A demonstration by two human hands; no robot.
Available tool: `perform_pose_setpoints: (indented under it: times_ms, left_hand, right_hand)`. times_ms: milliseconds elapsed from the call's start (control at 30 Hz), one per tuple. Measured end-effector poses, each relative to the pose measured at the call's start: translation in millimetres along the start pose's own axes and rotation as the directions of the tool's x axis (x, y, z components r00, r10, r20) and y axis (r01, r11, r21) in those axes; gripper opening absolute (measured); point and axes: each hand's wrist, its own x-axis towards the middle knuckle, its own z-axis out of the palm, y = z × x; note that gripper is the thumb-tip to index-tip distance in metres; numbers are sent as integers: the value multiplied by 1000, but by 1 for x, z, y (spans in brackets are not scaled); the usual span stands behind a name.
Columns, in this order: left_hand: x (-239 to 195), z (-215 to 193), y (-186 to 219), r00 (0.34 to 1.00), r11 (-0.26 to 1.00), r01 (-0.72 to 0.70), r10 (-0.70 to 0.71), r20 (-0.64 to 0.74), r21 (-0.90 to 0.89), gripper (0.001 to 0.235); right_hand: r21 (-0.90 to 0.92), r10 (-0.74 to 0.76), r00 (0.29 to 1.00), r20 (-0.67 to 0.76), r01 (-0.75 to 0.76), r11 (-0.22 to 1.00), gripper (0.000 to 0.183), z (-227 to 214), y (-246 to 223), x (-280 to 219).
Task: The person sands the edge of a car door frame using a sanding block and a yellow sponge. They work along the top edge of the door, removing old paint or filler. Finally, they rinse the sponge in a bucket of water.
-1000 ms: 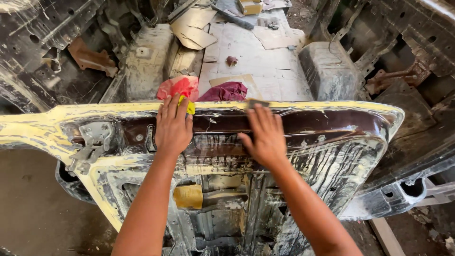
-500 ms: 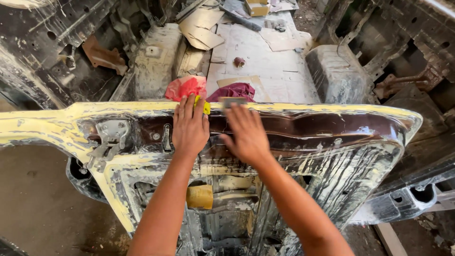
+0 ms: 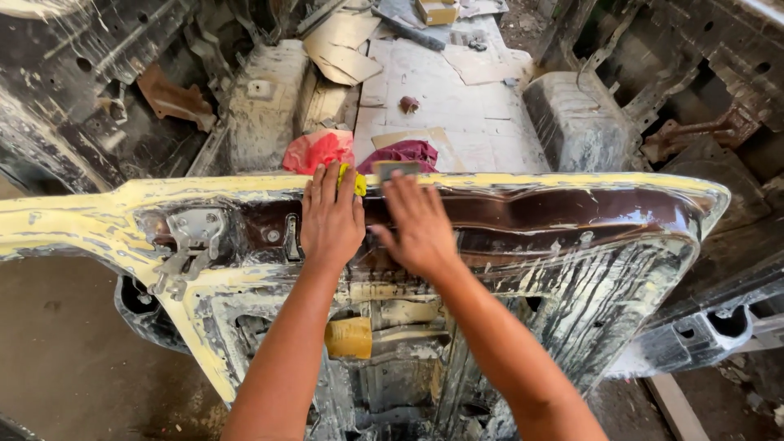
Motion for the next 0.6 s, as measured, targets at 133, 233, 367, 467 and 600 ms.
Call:
perform_pose_setpoints:
  times_ms: [133, 233, 367, 467, 600]
  left_hand:
    - [-1, 3, 3, 1000, 1000, 1, -1, -1, 10, 54]
    - [1, 3, 8, 1000, 999, 7, -7, 8, 44, 53]
    - [-2, 1, 4, 1000, 999, 7, -7, -4, 51, 54]
    - [1, -1, 4, 1000, 999, -8, 9, -17, 32, 53]
    - [-3, -1, 6, 999, 1000, -9, 10, -36, 27, 53]
  right_hand:
    - [-75, 162, 986, 37, -159, 985, 85, 7, 70, -39]
    - [-102, 254, 963, -86, -262, 960, 88, 18, 71, -42]
    - [13, 89, 990, -111, -88, 996, 86, 16, 12, -12]
    - [39, -17, 997, -78, 21, 999, 75, 17, -2, -2]
    - [33, 95, 991, -92, -92, 995, 82, -1, 38, -22]
